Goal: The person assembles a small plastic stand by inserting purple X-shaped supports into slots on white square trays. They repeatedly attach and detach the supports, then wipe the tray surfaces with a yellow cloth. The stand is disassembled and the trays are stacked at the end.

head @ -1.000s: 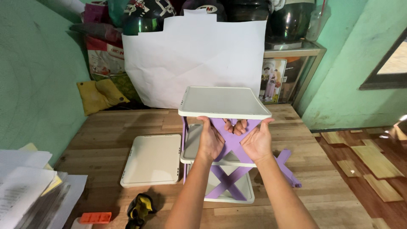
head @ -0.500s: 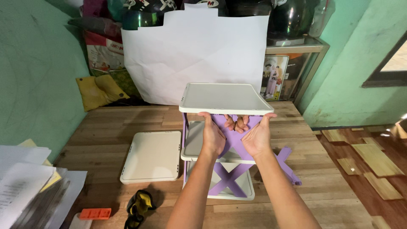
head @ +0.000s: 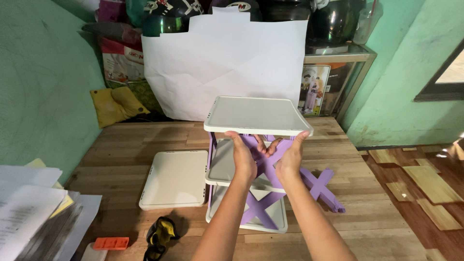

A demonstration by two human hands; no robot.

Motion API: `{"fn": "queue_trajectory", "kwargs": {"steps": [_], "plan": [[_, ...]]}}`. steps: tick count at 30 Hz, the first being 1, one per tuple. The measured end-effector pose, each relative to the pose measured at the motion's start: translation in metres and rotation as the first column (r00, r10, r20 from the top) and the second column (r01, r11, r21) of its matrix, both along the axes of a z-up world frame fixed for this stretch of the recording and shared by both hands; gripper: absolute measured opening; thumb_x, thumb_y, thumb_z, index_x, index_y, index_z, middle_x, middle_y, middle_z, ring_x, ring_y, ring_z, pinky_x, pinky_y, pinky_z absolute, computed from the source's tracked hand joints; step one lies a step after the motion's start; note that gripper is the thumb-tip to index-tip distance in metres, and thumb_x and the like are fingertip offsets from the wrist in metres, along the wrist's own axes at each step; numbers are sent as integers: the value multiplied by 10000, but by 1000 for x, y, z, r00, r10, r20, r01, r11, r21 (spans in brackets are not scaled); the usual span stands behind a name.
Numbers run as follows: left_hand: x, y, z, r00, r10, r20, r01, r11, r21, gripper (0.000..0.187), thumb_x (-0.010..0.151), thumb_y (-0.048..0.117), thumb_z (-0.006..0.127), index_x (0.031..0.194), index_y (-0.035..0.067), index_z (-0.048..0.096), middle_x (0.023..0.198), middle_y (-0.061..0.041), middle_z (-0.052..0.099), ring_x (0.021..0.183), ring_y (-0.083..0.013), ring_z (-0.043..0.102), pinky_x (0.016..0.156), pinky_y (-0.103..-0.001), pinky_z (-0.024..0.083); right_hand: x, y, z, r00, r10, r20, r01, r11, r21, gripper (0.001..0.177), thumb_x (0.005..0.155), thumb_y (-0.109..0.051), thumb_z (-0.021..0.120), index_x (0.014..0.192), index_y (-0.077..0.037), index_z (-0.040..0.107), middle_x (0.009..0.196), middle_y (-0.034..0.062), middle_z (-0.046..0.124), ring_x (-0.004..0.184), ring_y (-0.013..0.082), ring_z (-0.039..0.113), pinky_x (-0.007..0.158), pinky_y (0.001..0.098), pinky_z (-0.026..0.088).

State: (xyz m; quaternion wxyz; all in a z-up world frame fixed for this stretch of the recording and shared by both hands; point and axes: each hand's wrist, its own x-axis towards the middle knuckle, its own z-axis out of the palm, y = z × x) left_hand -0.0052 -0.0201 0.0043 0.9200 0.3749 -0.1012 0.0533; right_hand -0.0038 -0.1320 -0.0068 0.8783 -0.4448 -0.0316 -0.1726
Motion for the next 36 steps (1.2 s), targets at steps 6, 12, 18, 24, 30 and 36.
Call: {"fn": "queue_trajectory", "kwargs": {"steps": [6,12,18,24,30,36], "plan": [[-15,0,13,972,214,-97,-203,973,106,835,986,734,162,882,-2,541,540,-135,582,412,-241,544,421,-353,482,-11,0,-7,996,-45,80,51,996,-71,798,992,-737,298,1068,17,548,584,106,520,509,253,538,480,414,488],[-26,-5,18,966,247,-73,-237,964,120,667,1010,615,238,1044,10,517,672,-172,639,419,-269,564,413,-379,478,-24,-8,6,1000,10,-16,-11,998,-62,692,1004,-683,338,1058,-32,566,535,100,505,444,249,526,454,394,479],[-18,-8,7,790,602,111,-608,749,264,539,1013,329,612,1396,-21,464,1288,-126,617,1152,-184,591,1000,-303,435,-34,-14,-10,996,-43,81,53,992,-119,666,1042,-630,352,1037,15,519,590,101,534,476,267,583,493,402,525],[-16,3,1,885,460,-70,-460,888,22,536,907,183,679,1379,26,481,1250,-100,612,1132,-191,572,995,-340,450,-49,-21,-36,975,132,180,-89,969,-228,334,887,-94,756,1124,-34,529,787,61,600,685,182,581,640,320,477],[-25,30,-3,881,445,-164,-452,892,-9,493,915,179,650,1376,74,514,1173,-66,615,1030,-188,574,875,-365,488,-60,-26,-58,932,317,177,-262,925,-275,163,860,84,706,936,-21,608,841,65,649,786,180,642,735,320,536],[-30,42,5,883,445,-145,-453,891,-23,428,921,189,603,1331,131,496,1193,-12,613,1043,-132,585,883,-327,502,-50,-32,-69,980,182,80,-150,943,-297,134,839,82,721,872,-29,653,811,74,685,768,177,658,729,312,561]]}}
